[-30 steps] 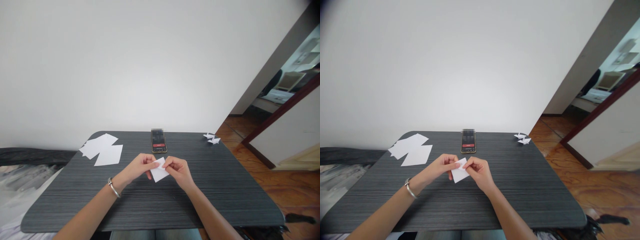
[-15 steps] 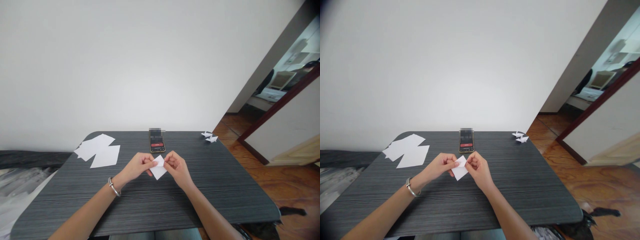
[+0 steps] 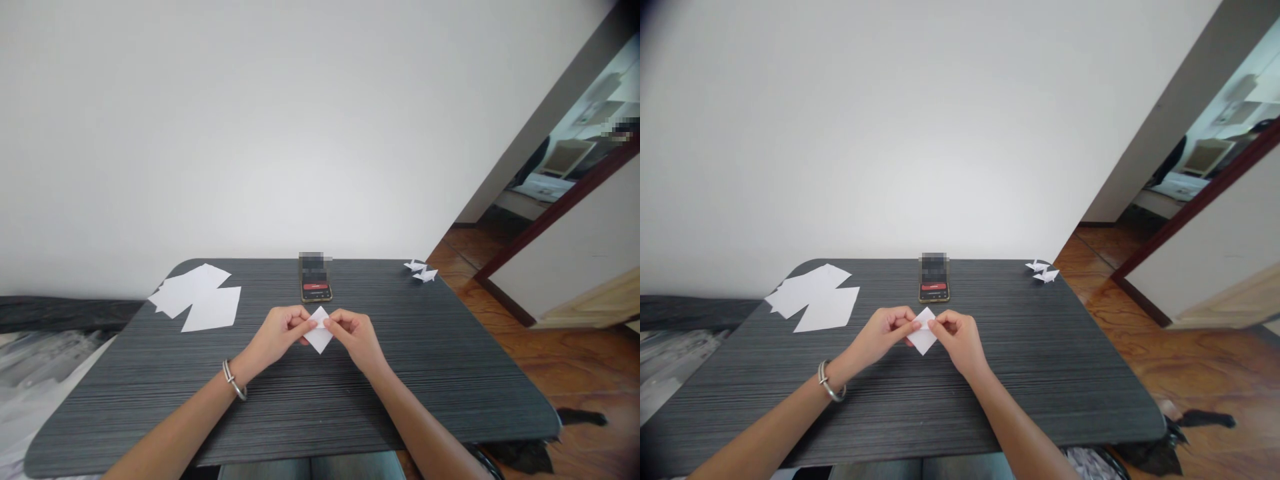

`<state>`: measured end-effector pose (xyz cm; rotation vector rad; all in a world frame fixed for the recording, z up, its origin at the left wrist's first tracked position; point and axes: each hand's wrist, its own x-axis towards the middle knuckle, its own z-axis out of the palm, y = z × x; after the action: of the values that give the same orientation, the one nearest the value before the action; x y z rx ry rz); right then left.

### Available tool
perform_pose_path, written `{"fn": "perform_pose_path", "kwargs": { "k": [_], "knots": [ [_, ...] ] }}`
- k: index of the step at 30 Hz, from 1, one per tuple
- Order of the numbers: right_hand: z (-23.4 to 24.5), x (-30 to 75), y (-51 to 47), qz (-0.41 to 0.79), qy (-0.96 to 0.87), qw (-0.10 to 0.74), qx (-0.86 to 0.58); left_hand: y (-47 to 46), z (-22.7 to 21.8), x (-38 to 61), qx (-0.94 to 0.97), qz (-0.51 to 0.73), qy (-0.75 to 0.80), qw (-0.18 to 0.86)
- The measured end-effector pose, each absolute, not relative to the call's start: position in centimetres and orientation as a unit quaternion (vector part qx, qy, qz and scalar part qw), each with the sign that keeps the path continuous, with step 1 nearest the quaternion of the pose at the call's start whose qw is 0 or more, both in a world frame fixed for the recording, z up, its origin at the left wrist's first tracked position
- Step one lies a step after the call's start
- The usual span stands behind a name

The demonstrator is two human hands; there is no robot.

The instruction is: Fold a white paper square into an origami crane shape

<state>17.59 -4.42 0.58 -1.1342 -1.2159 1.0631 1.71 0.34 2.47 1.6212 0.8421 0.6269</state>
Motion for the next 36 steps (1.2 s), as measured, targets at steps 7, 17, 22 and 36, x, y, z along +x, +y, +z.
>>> {"fn": "perform_pose_path", "kwargs": {
  "k": [7,17,22,36],
  "knots": [
    [0.7,17.3,-4.6,0.474,-0.485,0.556,-0.480,0.5,2.2,1.8,0.648,0.265,0.359,0.617],
    [0.9,17.4,-4.8,0.461,-0.504,0.556,-0.474,0.1,3.1,2.1,0.581,0.274,0.341,0.687],
    [0.9,17.5,-4.9,0.430,-0.519,0.553,-0.490,0.0,3.5,2.1,0.571,0.261,0.347,0.697],
    [0.7,17.4,-5.1,0.408,-0.544,0.545,-0.490,0.0,3.4,2.0,0.569,0.232,0.356,0.704]
  ]
}}
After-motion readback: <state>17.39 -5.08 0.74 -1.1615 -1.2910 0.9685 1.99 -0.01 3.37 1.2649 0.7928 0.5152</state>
